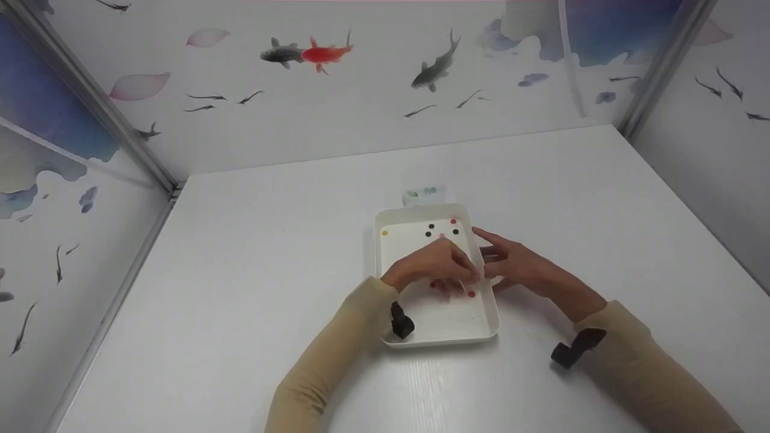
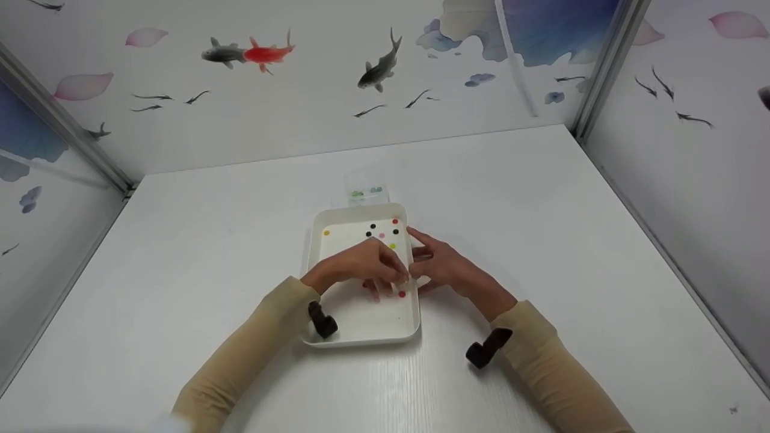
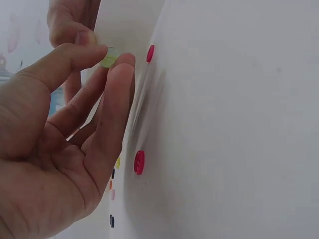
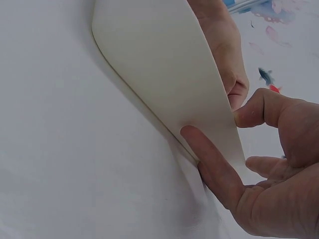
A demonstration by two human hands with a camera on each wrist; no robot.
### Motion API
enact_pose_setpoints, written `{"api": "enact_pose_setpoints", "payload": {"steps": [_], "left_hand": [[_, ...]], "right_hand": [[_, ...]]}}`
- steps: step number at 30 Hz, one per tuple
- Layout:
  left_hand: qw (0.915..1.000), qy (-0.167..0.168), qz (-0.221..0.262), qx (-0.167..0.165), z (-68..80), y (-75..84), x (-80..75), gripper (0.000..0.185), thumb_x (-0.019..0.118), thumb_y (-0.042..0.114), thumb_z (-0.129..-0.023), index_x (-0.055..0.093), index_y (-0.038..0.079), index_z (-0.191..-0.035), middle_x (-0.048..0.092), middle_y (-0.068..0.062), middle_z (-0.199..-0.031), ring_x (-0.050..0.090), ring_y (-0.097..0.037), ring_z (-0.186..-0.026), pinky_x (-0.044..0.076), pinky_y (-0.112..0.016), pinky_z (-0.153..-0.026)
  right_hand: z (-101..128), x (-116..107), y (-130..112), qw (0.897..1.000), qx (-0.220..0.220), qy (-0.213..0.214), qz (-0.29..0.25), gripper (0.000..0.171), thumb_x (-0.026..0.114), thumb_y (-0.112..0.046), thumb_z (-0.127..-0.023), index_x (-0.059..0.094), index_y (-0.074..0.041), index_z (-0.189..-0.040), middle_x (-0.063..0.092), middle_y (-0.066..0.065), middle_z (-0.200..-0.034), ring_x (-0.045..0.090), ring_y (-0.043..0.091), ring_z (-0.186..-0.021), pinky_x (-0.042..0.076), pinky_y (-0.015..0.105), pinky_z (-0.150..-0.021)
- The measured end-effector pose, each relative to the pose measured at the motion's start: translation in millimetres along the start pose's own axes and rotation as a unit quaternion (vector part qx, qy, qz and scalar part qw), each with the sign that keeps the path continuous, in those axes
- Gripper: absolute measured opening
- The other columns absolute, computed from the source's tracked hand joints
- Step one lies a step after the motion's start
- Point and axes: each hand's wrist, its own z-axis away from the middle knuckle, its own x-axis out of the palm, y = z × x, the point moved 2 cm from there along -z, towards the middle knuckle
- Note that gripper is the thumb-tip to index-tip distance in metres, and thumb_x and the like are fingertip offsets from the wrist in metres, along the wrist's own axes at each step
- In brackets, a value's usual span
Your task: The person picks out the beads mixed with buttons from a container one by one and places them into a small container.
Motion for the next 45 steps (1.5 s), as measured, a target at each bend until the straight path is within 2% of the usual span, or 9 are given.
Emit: {"api": "enact_pose_setpoints", "payload": {"steps": [8, 15, 21, 25, 34, 42, 45], "left_hand": [[0.9994, 0.027, 0.022, -0.007, -1.1, 1.4, -4.1, 0.011, 0.074, 0.019, -0.089, 0.081, 0.016, -0.096, 0.077, -0.003, -0.08, 0.071, -0.013, -0.064, 0.059, -0.026, -0.056], [0.9986, 0.046, 0.009, -0.024, -1.1, 6.4, -9.5, 0.014, 0.074, 0.02, -0.09, 0.081, 0.015, -0.101, 0.078, -0.004, -0.085, 0.071, -0.014, -0.069, 0.061, -0.027, -0.06], [0.9978, 0.062, 0.024, -0.002, 2.9, 14.5, -19.2, 0.014, 0.074, 0.021, -0.09, 0.081, 0.014, -0.099, 0.078, -0.007, -0.099, 0.076, -0.021, -0.082, 0.063, -0.031, -0.063], [0.9969, 0.076, 0.018, 0.001, 5.7, 17.1, -25.4, 0.014, 0.075, 0.021, -0.09, 0.081, 0.013, -0.099, 0.078, -0.006, -0.1, 0.076, -0.024, -0.084, 0.063, -0.032, -0.065], [0.9952, 0.097, 0.005, 0.013, 8.9, 22.6, -39.8, 0.022, 0.074, 0.022, -0.091, 0.078, 0.008, -0.106, 0.077, -0.015, -0.106, 0.076, -0.032, -0.091, 0.064, -0.033, -0.068], [0.9931, 0.114, -0.002, 0.025, 13.2, 29.6, -54.1, 0.025, 0.071, 0.025, -0.094, 0.076, 0.008, -0.111, 0.076, -0.011, -0.109, 0.075, -0.034, -0.097, 0.064, -0.032, -0.069], [0.9924, 0.12, -0.001, 0.028, 12.6, 31.7, -58.8, 0.026, 0.07, 0.026, -0.094, 0.076, 0.008, -0.113, 0.075, -0.014, -0.112, 0.074, -0.034, -0.098, 0.064, -0.031, -0.071]], "right_hand": [[-1, 2, 0, 1.0, 0.004, 0.007, 0.007, 0.093, 0.063, -0.009, -0.088, 0.012, -0.033, -0.162, 0.033, 0.023, -0.16, 0.05, 0.04, -0.137, 0.061, 0.041, -0.09], [1, 1, 2, 1.0, 0.007, 0.01, 0.003, 0.093, 0.062, -0.007, -0.087, 0.013, -0.034, -0.162, 0.033, 0.022, -0.16, 0.049, 0.04, -0.138, 0.061, 0.043, -0.091], [2, 0, 0, 1.0, -0.002, 0.0, -0.015, 0.093, 0.061, -0.005, -0.087, 0.013, -0.033, -0.162, 0.034, 0.021, -0.16, 0.048, 0.039, -0.138, 0.061, 0.042, -0.089], [2, 0, -1, 1.0, -0.004, -0.003, -0.016, 0.091, 0.061, -0.007, -0.089, 0.014, -0.034, -0.161, 0.035, 0.021, -0.16, 0.049, 0.038, -0.138, 0.061, 0.042, -0.088], [1, -1, 1, 1.0, 0.0, 0.001, -0.015, 0.09, 0.062, -0.007, -0.09, 0.015, -0.035, -0.161, 0.035, 0.02, -0.16, 0.048, 0.037, -0.139, 0.061, 0.042, -0.088], [0, 1, 1, 1.0, 0.005, 0.003, -0.006, 0.09, 0.06, -0.007, -0.089, 0.015, -0.035, -0.161, 0.036, 0.02, -0.159, 0.05, 0.037, -0.137, 0.062, 0.041, -0.086], [1, 0, 1, 1.0, 0.008, 0.005, -0.006, 0.09, 0.059, -0.007, -0.088, 0.015, -0.036, -0.161, 0.037, 0.019, -0.159, 0.051, 0.036, -0.136, 0.062, 0.04, -0.085]]}}
